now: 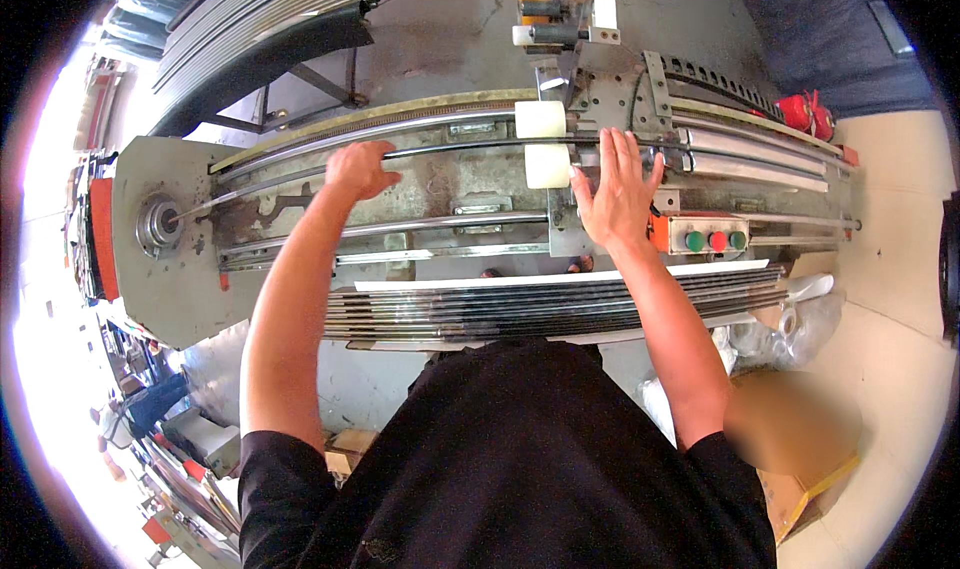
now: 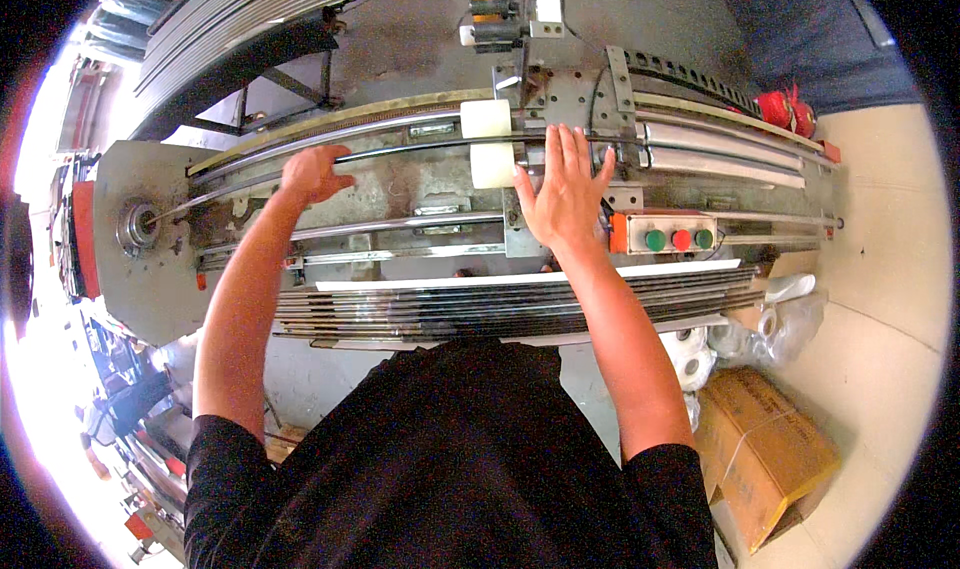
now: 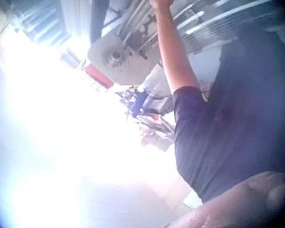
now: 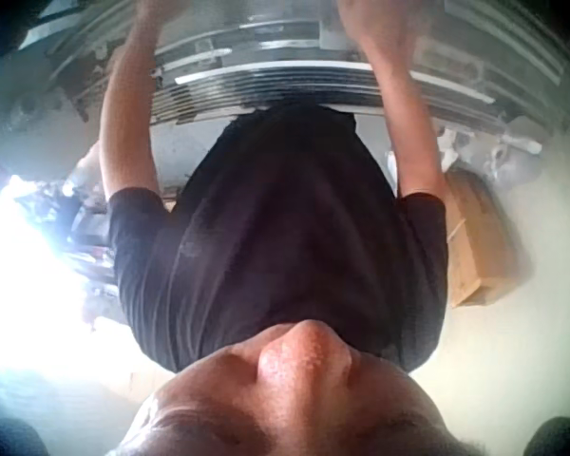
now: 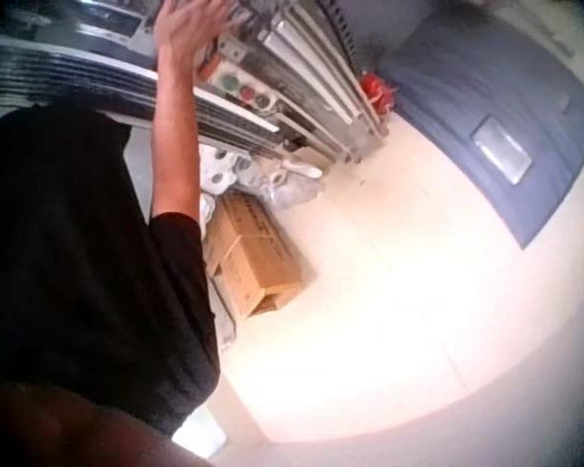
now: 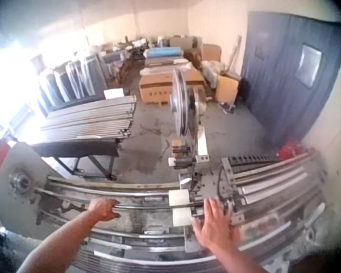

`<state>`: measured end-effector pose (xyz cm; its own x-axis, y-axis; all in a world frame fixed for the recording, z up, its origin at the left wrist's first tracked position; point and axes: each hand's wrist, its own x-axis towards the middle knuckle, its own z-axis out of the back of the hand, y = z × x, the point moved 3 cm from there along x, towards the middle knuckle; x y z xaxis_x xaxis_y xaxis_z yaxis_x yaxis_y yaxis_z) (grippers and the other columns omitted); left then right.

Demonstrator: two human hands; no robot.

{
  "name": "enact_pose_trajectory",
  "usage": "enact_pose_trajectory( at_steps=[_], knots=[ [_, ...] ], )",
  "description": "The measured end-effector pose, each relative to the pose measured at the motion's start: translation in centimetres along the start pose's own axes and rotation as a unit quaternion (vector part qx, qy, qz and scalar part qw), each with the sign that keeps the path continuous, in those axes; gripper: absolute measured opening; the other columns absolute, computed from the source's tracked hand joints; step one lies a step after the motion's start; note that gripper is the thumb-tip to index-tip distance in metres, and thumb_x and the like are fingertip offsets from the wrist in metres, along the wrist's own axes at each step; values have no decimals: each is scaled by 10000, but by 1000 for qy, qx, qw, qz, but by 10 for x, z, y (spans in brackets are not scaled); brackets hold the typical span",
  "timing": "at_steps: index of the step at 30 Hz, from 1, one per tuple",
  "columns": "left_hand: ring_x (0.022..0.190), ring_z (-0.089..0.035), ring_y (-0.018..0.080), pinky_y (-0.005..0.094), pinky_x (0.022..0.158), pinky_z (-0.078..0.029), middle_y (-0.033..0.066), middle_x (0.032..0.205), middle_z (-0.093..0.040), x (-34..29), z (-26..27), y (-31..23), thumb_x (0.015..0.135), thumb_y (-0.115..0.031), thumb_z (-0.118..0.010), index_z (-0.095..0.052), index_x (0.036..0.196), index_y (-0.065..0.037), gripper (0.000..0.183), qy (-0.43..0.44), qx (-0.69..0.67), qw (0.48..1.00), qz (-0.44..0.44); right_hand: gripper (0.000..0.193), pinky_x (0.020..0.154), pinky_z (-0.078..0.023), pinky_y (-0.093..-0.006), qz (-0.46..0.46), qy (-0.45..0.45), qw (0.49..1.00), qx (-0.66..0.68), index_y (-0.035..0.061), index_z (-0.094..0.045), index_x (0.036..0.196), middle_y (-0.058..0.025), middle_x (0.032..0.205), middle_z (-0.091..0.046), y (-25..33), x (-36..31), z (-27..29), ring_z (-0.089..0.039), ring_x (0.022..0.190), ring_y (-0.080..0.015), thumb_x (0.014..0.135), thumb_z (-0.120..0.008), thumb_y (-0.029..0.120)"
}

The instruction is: The person handles and aligns metal rods on an industrial machine, applying tape to the ends and placing them into guide rails. They move a bundle of rods from the side to the workspace.

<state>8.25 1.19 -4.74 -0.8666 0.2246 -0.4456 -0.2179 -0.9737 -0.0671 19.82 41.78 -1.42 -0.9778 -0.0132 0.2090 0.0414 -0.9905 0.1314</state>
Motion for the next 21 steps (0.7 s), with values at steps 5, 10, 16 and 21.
enact_pose_trajectory(
  at_steps=[5,10,16,21],
  knots=[
    [1187,-718,370,521,961,-591,134,1269,-757,10,4,-73,870,-469,-810,-680,1357,-183,579,-5,5,999,-38,766,1270,-117,-681,-3,-3,1000,7,12,-468,1573,-164,1628,-470,-5,-3,0,-376,1559,-334,1028,-563,542],
    [1128,-738,384,519,954,-591,169,1174,-778,23,4,-142,831,-424,-838,-642,1385,-167,641,15,-13,998,-57,759,1273,-96,-684,8,2,1000,0,12,-435,1595,-172,1639,-455,-6,-5,-3,-366,1568,-335,1037,-564,511],
    [1216,-684,361,477,1065,-534,157,1231,-743,24,-2,-194,806,-347,-868,-627,1280,-90,591,-76,-40,988,-131,754,1273,-103,-679,11,12,1000,-2,5,-435,1594,-182,1632,-462,-5,-3,1,-372,1564,-344,1035,-574,492],
    [1305,-639,367,493,1174,-464,142,1352,-709,15,6,-151,866,-400,-839,-584,1457,-133,697,-10,-17,995,-95,742,1276,-100,-682,9,6,1000,-1,0,-458,1576,-195,1608,-487,-9,-2,-1,-384,1555,-348,1041,-550,507]
  ],
)
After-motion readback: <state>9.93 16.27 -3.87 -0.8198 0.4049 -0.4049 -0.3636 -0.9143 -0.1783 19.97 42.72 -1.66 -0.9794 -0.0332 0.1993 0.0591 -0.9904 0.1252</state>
